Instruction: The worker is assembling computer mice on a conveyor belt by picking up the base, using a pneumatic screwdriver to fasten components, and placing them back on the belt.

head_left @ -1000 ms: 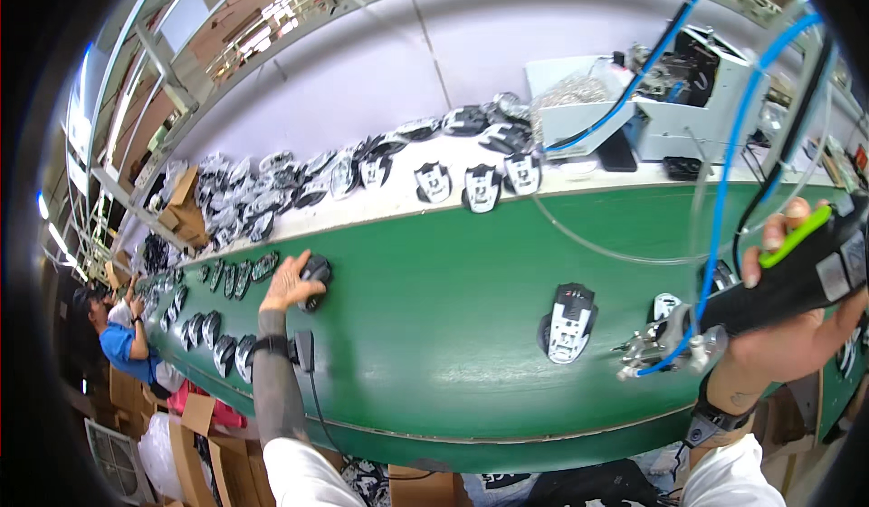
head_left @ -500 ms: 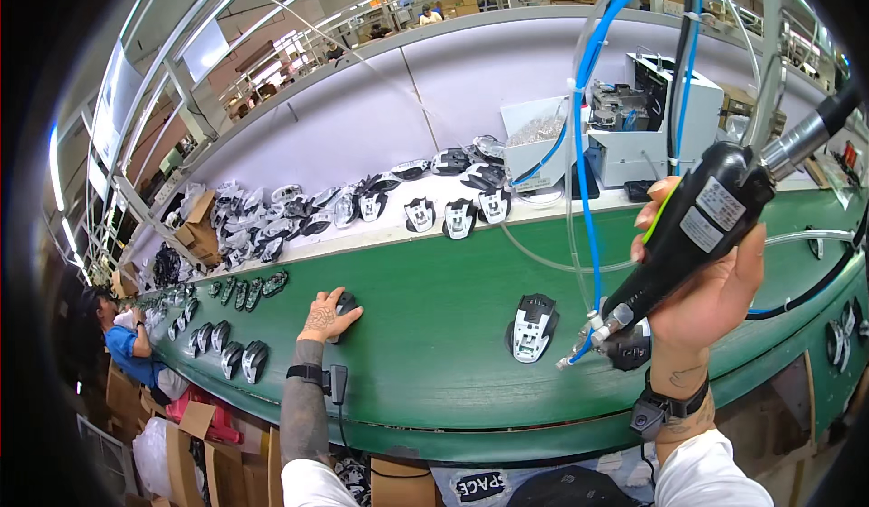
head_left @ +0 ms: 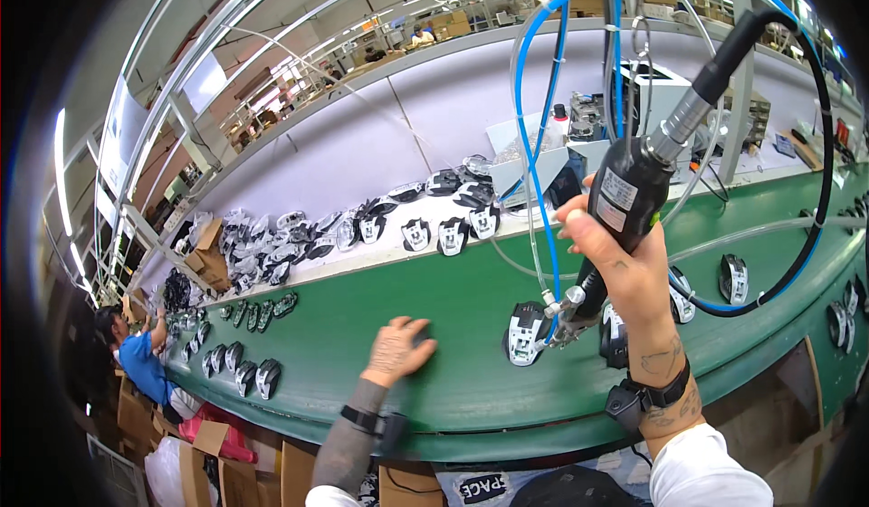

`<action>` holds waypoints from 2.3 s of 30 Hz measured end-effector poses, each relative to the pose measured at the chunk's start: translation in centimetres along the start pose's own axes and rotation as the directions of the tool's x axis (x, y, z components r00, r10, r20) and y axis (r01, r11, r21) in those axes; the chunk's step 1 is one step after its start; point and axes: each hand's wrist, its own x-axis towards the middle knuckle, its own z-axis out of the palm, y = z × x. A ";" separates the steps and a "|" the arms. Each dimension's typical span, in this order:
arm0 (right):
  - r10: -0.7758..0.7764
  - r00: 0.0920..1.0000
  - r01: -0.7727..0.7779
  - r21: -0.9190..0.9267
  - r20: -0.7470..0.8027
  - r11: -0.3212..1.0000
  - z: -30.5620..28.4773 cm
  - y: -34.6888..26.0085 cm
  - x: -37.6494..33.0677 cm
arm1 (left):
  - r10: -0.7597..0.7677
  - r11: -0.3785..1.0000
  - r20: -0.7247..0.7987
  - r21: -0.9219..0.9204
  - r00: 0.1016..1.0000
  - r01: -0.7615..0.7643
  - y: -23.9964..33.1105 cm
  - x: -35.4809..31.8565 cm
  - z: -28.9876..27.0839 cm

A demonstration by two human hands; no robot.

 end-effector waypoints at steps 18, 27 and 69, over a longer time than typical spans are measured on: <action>0.026 1.000 -0.026 0.014 0.011 1.000 0.4 2.8 0.6 | -0.173 -0.662 0.306 -0.740 0.936 0.120 14.4 3.3 3.0; -0.115 0.983 0.137 0.150 -0.145 0.979 -0.6 1.7 0.4 | -0.036 -0.678 0.312 -0.706 0.950 0.206 15.8 2.5 2.6; -0.272 0.961 0.236 0.374 0.045 0.897 -0.7 1.6 0.0 | 0.122 -0.624 0.319 -0.712 0.940 0.322 16.7 1.9 2.7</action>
